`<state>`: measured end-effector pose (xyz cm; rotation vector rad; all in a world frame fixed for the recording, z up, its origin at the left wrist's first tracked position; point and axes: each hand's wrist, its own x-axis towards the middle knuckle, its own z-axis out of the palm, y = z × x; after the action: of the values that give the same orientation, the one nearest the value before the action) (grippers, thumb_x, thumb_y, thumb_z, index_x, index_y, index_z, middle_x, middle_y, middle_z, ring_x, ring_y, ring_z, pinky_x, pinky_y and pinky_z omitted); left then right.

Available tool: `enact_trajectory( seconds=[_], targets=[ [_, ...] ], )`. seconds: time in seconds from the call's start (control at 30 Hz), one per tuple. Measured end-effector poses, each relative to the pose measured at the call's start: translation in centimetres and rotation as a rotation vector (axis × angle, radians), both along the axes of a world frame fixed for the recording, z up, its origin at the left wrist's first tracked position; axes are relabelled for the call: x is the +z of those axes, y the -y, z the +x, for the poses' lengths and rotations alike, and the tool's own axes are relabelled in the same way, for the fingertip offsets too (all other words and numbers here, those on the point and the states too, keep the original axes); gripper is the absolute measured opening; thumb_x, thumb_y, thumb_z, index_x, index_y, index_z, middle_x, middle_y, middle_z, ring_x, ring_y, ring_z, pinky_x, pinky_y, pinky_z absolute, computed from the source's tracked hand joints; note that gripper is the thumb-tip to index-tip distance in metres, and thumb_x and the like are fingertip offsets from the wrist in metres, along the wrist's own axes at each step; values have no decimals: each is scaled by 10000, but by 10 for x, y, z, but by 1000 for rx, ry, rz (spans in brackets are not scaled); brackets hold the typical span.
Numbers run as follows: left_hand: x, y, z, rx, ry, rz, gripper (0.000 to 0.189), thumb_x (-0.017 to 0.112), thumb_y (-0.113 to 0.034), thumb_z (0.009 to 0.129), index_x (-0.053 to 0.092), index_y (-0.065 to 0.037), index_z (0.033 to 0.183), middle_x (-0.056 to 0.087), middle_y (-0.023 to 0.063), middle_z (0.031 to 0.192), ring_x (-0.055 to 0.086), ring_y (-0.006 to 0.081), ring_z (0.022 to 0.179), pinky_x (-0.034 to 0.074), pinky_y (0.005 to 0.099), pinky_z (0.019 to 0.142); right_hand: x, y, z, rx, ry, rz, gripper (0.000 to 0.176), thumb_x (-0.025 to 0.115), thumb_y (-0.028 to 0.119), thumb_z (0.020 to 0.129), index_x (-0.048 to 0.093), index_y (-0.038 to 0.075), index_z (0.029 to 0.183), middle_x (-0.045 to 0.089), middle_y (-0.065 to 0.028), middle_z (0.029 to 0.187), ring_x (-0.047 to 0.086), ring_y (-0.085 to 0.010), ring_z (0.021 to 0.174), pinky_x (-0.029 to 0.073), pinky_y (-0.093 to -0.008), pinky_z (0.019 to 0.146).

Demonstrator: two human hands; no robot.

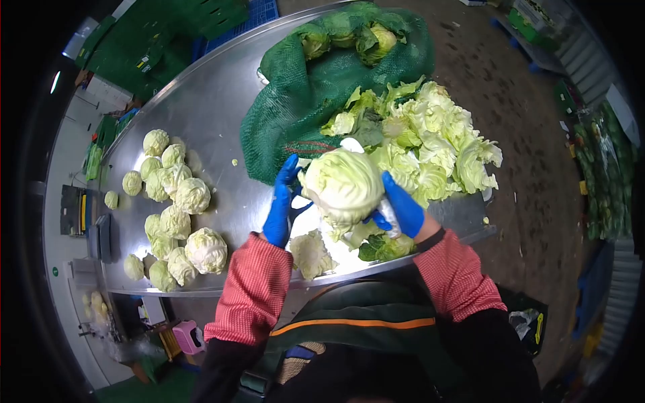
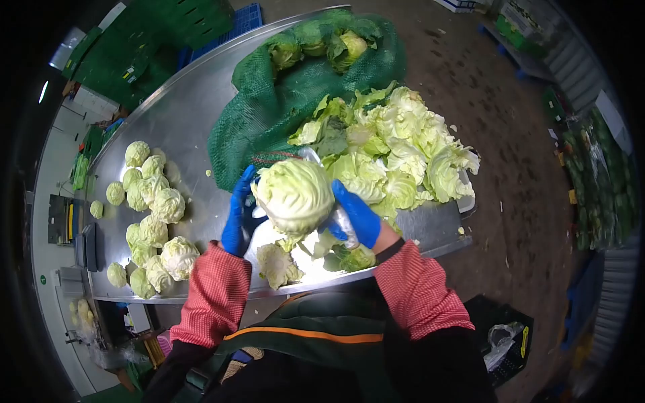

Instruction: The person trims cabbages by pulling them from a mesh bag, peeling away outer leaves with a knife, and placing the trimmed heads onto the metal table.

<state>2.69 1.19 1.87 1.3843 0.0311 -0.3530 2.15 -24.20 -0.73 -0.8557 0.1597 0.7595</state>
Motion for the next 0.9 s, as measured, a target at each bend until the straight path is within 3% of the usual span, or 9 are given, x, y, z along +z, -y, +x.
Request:
enact_trajectory(
  seconds=[0.07, 0.17, 0.2, 0.23, 0.3, 0.4, 0.53, 0.77, 0.9],
  targets=[
    [-40, 8, 6, 1, -172, -244, 730, 432, -619, 921, 158, -293, 1515, 284, 83, 1504, 339, 294, 1356, 462, 494, 961, -37, -22, 10, -54, -14, -159, 594, 445, 630, 919, 576, 75, 1085, 525, -29, 593, 475, -113, 424, 366, -236, 365],
    [-52, 12, -12, 41, -308, 59, 787, 684, -355, 869, 231, -236, 1500, 322, 89, 1472, 421, 288, 1290, 546, 440, 835, -42, -25, 12, -14, 214, -748, 609, 472, 573, 927, 515, 46, 1231, 619, -137, 745, 583, -194, 532, 469, -318, 469],
    [-53, 18, -15, -8, -284, 133, 893, 793, -230, 768, 266, -191, 1488, 363, 140, 1416, 456, 280, 1248, 529, 430, 870, -43, -21, 10, -1, 337, -899, 615, 480, 556, 927, 496, 44, 1267, 638, -164, 794, 610, -223, 574, 493, -335, 516],
    [-64, 24, -16, -7, 99, 480, 986, 843, -272, 687, 272, -157, 1482, 390, 198, 1355, 468, 311, 1228, 476, 427, 952, -44, -17, 7, 16, 463, -1051, 624, 488, 540, 926, 478, 43, 1303, 656, -191, 842, 636, -252, 615, 517, -352, 563],
    [-57, 33, -9, -50, 164, 785, 1049, 867, -315, 627, 280, -145, 1479, 406, 219, 1308, 463, 359, 1220, 406, 416, 1026, -38, -13, 4, 102, 550, -1221, 540, 468, 465, 943, 477, 83, 1323, 650, -210, 960, 641, -313, 751, 518, -394, 661],
    [-68, 37, 9, -56, 633, 894, 1069, 870, -347, 606, 289, -106, 1470, 421, 236, 1268, 464, 389, 1199, 400, 417, 1025, -31, -7, 0, 48, 801, -1433, 393, 446, 340, 962, 532, 123, 1278, 650, -205, 1050, 644, -380, 835, 515, -470, 727],
    [-68, 50, 24, -67, 438, 685, 1084, 865, -388, 583, 309, -31, 1442, 438, 261, 1241, 491, 394, 1143, 425, 437, 986, 2, -6, -28, 142, 957, -1608, 216, 490, 263, 934, 586, 86, 1015, 642, -157, 876, 659, -331, 760, 523, -453, 655],
    [-48, 86, 39, -91, 256, 1119, 1054, 803, -522, 588, 357, -32, 1407, 476, 246, 1172, 533, 420, 1041, 473, 468, 905, -32, 2, -12, 85, 919, -1816, 97, 522, 160, 874, 562, 90, 927, 611, -135, 796, 640, -314, 654, 508, -435, 557],
    [-60, 88, 42, -19, 226, 1057, 1075, 802, -543, 581, 346, -18, 1401, 464, 248, 1175, 530, 423, 1043, 478, 477, 882, -36, 3, 8, 136, 879, -1797, 117, 475, 148, 884, 560, 74, 917, 641, -155, 820, 648, -343, 689, 511, -464, 588]
  ],
)
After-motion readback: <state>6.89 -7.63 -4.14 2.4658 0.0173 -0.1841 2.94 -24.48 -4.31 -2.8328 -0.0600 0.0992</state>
